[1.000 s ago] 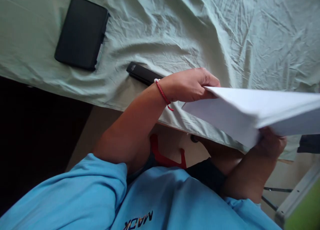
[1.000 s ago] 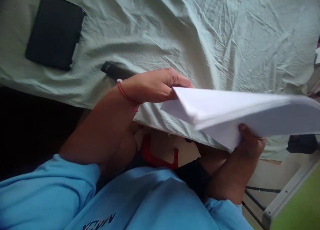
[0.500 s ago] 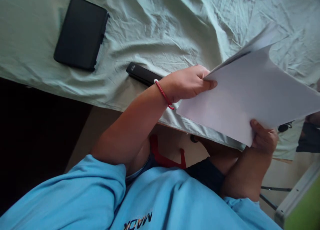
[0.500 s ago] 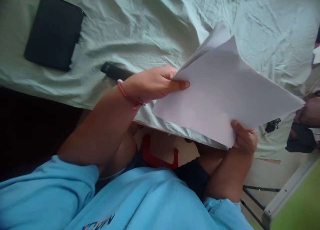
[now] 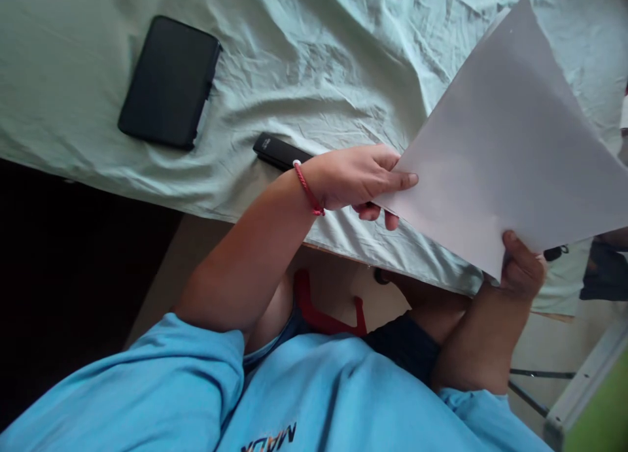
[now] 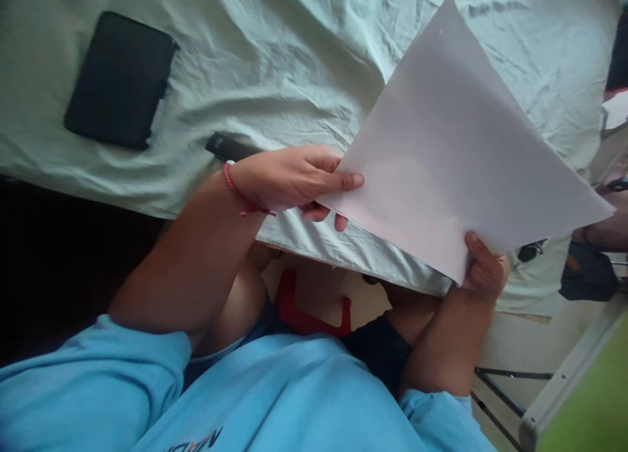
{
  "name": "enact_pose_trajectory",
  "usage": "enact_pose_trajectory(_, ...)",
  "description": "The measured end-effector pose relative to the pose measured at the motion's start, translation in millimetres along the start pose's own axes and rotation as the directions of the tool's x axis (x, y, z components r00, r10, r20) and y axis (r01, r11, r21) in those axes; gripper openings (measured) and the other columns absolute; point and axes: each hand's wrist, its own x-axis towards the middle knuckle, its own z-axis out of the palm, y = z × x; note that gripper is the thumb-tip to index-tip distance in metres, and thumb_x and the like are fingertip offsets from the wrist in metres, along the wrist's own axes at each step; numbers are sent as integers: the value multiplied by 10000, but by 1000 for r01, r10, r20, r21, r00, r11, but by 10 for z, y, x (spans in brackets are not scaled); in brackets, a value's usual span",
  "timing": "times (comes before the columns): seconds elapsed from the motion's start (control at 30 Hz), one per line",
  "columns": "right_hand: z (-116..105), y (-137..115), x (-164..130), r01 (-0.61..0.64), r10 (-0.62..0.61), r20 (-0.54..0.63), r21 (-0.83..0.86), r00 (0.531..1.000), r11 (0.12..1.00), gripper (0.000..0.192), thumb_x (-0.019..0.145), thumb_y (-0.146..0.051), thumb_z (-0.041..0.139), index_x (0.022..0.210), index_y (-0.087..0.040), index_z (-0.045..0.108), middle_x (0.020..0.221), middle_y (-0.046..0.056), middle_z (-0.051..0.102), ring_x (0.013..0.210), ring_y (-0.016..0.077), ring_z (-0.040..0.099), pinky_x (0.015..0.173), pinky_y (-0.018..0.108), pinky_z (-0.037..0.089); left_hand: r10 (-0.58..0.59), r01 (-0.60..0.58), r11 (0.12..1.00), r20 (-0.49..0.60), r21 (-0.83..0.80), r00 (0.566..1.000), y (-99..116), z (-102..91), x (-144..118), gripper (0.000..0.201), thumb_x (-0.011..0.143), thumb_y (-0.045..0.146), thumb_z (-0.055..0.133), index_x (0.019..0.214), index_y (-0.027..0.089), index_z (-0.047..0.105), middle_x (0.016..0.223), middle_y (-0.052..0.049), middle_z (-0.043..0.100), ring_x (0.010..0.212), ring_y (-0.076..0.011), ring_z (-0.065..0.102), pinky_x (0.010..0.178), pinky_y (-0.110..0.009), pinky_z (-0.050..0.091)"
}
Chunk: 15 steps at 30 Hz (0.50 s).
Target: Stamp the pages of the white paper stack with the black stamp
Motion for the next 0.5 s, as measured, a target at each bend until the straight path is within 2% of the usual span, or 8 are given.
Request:
enact_pose_trajectory(0.13,17,-20,-27,7,-7,-27,4,1000,1000,509,470,-237,894,933,-127,713,1111,79,763,1249,244,711,1185,354,599,-13,13,1000,-6,-12,1000,-11,-39,-21,267,1004,437,711,916,187,734,678,-38,621,582,-152,577,580,-305,475)
enact_pose_trajectory(0.2,9,-19,-33,12,-12,-19,-5,1000,1000,525,478,-243,896,964,-136,728,1074,53,767,1208,230,724,1204,372,591,-26,26,1000,-26,9,999,-13,-41,-13,258,1018,401,698,883,181,710,674,-18,572,587,-135,545,601,-307,470)
enact_pose_trajectory(0.33,2,-16,-39,51,-51,-2,19,999,999,494,530,-234,868,1003,-163,745,998,4,769,1154,209,740,1208,385,595,-13,14,999,-21,43,1000,-32,-27,3,335,1030,471,710,891,166,707,672,2,536,570,-99,487,596,-280,437)
enact_pose_trajectory(0.43,25,-39,-51,72,-72,-4,52,997,996,513,526,-224,859,1021,-145,749,1075,32,775,1194,223,732,1189,388,607,-27,29,999,-51,41,998,-40,1,6,425,1057,562,663,1006,149,750,719,-11,590,621,-105,572,630,-267,436)
enact_pose_trajectory(0.5,35,-59,-58,79,-79,-9,56,997,995,520,526,-227,856,1027,-141,748,1133,40,773,1217,228,725,1185,394,609,-38,39,999,-35,29,999,-39,17,6,441,1043,590,673,1007,160,764,728,-27,633,622,-118,597,621,-268,434)
